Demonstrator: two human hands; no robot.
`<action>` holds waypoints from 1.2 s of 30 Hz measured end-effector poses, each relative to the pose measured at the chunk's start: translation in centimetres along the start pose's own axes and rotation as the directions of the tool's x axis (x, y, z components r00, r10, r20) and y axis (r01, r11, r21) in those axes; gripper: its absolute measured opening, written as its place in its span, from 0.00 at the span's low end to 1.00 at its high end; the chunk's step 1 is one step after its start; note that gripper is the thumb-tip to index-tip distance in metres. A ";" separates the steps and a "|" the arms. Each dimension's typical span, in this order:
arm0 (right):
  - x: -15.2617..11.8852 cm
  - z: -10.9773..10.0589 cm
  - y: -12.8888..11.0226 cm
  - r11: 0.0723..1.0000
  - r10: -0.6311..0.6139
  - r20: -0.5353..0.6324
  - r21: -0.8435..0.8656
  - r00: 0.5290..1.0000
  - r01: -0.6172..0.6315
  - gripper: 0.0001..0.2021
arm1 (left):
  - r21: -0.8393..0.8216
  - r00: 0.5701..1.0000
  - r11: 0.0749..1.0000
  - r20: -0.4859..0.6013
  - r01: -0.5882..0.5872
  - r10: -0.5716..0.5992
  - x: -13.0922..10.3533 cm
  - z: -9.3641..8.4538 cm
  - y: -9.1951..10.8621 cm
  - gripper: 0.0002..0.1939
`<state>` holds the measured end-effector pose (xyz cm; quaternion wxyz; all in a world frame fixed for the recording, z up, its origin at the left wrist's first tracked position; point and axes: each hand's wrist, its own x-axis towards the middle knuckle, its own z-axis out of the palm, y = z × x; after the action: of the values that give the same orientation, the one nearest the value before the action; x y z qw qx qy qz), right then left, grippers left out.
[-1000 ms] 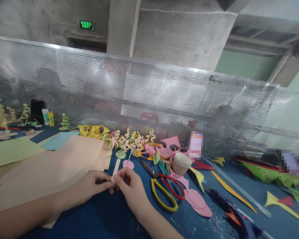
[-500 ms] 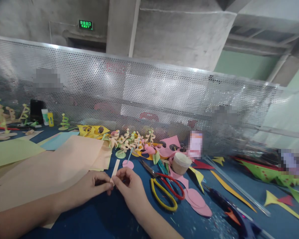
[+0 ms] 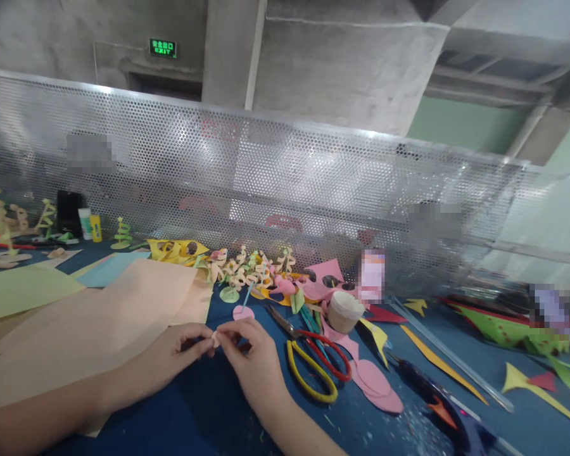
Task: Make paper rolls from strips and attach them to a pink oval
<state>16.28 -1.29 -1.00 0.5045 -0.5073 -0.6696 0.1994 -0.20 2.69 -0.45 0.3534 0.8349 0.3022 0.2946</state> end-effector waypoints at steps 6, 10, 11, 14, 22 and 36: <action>0.2 0.0 0.0 0.992 0.026 0.023 0.126 0.999 -0.029 0.06 | 0.008 1.000 1.000 -0.018 0.008 -0.008 -0.1 0.0 0.2 0.14; 0.4 0.2 0.3 0.944 0.126 0.099 0.293 0.987 -0.150 0.09 | -0.070 0.998 0.996 0.011 0.061 -0.061 0.1 -0.2 0.3 0.14; 0.5 0.3 0.4 0.926 0.143 0.107 0.336 0.984 -0.171 0.10 | -0.099 0.997 0.992 0.007 0.075 -0.075 0.2 -0.3 0.3 0.14; 0.6 0.4 0.7 0.863 0.183 0.124 0.455 0.975 -0.220 0.12 | -0.199 0.995 0.976 -0.032 0.086 -0.094 0.5 -0.3 0.1 0.11; 0.5 0.6 0.8 0.791 0.246 0.142 0.542 0.959 -0.283 0.12 | -0.449 0.987 0.881 0.004 0.148 -0.163 0.9 -0.2 -0.4 0.11; 0.5 0.6 0.7 0.874 0.199 0.130 0.425 0.971 -0.236 0.11 | -0.461 0.978 0.869 -0.016 0.178 -0.209 0.8 -0.3 -0.2 0.10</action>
<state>16.08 -0.41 -1.54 0.5517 -0.4443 -0.5664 0.4211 0.01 3.52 -0.23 0.5575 0.6836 0.3178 0.3476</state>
